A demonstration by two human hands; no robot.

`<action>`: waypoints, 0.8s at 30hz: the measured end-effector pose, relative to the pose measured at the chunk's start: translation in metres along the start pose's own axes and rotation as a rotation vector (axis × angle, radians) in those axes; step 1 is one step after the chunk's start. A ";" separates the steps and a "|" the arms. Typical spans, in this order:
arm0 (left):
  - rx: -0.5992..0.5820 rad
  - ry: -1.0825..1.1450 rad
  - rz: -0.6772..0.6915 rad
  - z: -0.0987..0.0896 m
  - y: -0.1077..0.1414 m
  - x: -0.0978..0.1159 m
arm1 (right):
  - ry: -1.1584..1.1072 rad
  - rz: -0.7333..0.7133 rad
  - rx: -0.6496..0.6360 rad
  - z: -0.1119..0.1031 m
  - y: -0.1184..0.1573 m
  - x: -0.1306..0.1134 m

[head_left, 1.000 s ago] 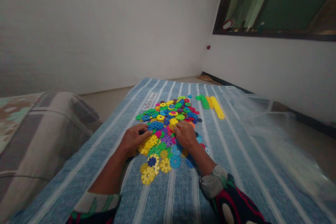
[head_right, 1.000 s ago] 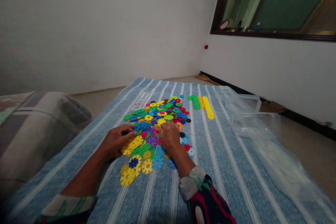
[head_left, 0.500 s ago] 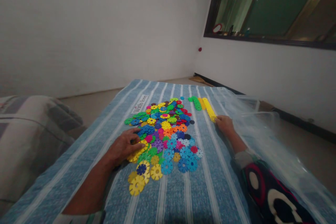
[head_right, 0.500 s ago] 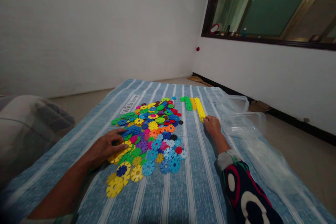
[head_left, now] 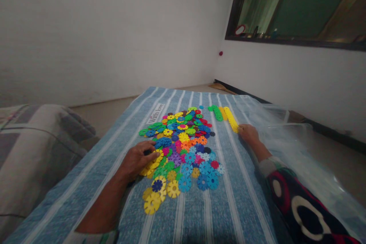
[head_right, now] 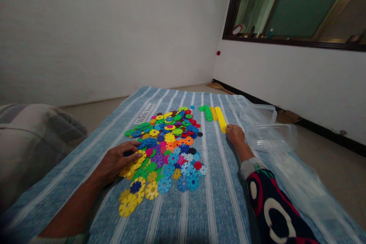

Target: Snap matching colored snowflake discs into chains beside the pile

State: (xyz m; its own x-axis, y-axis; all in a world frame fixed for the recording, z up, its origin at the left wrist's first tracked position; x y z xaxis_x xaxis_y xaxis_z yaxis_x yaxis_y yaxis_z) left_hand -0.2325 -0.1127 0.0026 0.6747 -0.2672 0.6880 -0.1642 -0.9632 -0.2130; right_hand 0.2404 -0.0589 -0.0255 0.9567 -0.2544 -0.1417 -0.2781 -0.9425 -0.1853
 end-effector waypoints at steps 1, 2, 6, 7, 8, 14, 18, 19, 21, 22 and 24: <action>0.013 0.007 0.000 -0.001 0.000 0.001 | 0.002 0.005 0.003 0.000 0.000 0.000; 0.025 0.013 0.001 -0.001 0.000 0.002 | 0.002 0.012 0.008 0.001 0.001 0.000; 0.071 0.033 0.013 -0.005 0.001 0.005 | -0.003 0.062 0.043 0.001 0.004 0.001; 0.082 0.040 0.014 -0.005 0.001 0.006 | -0.005 0.074 0.052 0.001 0.005 0.001; 0.095 0.051 0.013 -0.006 0.001 0.006 | -0.007 0.084 0.059 0.001 0.006 0.001; 0.150 0.168 -0.015 -0.006 0.005 0.011 | -0.036 0.107 0.089 0.003 0.030 -0.012; 0.154 0.229 -0.078 -0.002 0.010 0.018 | -0.149 0.008 0.179 0.003 0.056 -0.040; 0.152 0.253 -0.083 0.000 0.011 0.021 | -0.198 -0.059 0.209 0.002 0.063 -0.052; 0.144 0.309 -0.072 0.005 0.011 0.025 | -0.317 -0.230 0.255 -0.001 0.079 -0.081; 0.125 0.332 -0.061 0.009 0.011 0.028 | -0.383 -0.326 0.270 -0.003 0.088 -0.097; 0.081 0.356 -0.053 0.018 0.011 0.030 | -0.509 -0.524 0.282 -0.009 0.107 -0.131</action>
State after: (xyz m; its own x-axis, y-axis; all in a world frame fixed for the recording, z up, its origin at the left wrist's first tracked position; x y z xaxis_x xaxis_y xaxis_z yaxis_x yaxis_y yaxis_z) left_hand -0.2011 -0.1312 0.0089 0.3857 -0.2242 0.8950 -0.0687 -0.9743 -0.2145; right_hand 0.0860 -0.1287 -0.0186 0.8307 0.4035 -0.3835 0.1223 -0.8044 -0.5814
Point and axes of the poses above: each hand's wrist, its own y-axis away from the middle knuckle, its own z-axis out of the palm, x = y × z, the point moved 6 cm from there along -y, towards the middle knuckle, and after that the axes turned 4 degrees about y, right-handed, at the moved point
